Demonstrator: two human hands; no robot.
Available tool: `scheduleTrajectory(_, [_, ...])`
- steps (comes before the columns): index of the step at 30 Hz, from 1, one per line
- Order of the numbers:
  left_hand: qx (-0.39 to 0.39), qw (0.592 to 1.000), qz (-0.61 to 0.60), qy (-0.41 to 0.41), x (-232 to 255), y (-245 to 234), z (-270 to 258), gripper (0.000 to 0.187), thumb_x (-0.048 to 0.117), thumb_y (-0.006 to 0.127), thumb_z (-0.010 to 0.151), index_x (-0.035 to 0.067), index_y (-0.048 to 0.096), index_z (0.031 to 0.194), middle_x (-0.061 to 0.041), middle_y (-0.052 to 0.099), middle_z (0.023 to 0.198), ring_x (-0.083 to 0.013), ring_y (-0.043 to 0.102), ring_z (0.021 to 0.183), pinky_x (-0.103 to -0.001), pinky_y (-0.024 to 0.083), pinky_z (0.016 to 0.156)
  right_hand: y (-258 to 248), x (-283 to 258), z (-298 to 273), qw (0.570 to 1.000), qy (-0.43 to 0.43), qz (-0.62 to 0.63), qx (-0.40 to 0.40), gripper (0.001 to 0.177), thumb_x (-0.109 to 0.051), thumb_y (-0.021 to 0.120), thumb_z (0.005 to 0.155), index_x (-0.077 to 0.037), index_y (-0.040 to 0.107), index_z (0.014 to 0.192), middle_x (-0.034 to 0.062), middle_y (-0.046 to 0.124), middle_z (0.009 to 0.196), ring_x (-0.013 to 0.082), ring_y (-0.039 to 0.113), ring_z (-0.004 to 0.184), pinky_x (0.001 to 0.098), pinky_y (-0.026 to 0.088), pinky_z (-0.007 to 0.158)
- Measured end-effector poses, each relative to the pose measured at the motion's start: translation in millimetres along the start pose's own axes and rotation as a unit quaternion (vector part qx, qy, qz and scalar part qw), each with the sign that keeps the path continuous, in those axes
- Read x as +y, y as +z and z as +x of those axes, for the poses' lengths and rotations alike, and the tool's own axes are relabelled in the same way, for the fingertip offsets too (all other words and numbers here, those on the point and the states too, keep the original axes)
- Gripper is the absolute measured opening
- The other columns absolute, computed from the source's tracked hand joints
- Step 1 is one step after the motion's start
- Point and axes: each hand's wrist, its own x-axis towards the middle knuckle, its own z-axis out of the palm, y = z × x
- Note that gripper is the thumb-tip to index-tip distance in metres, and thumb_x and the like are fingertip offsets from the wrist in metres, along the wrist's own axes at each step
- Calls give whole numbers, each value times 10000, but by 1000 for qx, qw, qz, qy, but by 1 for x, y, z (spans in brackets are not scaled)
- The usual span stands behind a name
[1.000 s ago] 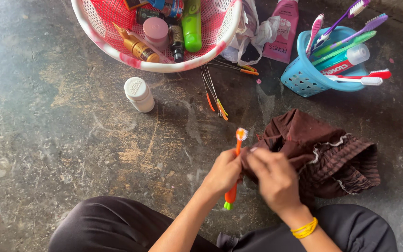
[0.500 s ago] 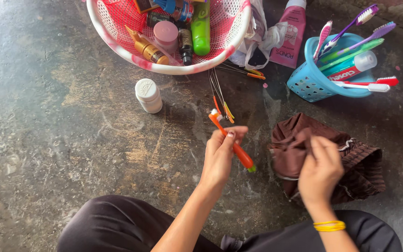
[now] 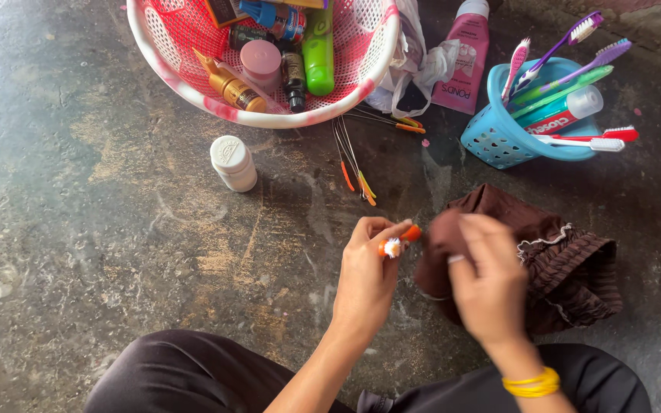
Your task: The person sits on the floor and wipes a toothbrush and several metal tools with a brown cloth. They handle each item individually, rubbing the surfaces with the cloth, and place the cleaned items into a blue basket.
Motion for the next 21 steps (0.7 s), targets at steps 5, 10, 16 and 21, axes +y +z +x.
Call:
scheduleTrajectory(5, [10,1000,4,-12,-3,-5,-2,216,22,636,923,28,734,1115,-148,688,1006,-314,713,874,-416,545,766,47,-21,-14,993,-40,-23,-108,686,91,619,761,58,440,1422,225,509,1413,428,551,1266,468,470,1034])
scheduleTrajectory(10, [20,1000,7,2,-2,-8,-1,165,29,635,938,19,734,1069,-163,687,917,-338,700,782,-416,526,691,65,1,-6,993,-17,-30,-110,618,113,606,773,0,467,1364,190,555,1315,407,556,1236,459,478,1029])
scheduleTrajectory(16, [60,998,-31,2,-5,-13,1,140,39,650,923,12,738,1028,-172,728,875,-306,727,716,-388,536,644,59,3,4,985,60,85,-140,518,88,555,802,14,591,1314,160,579,1344,330,582,1249,402,482,1027])
scheduleTrajectory(21, [70,997,-28,28,-9,-12,0,103,53,661,940,-11,713,1003,-195,719,791,-287,720,680,-380,530,609,47,0,7,927,149,306,-160,390,-135,565,969,24,645,1316,91,619,1355,197,575,1299,313,405,1115])
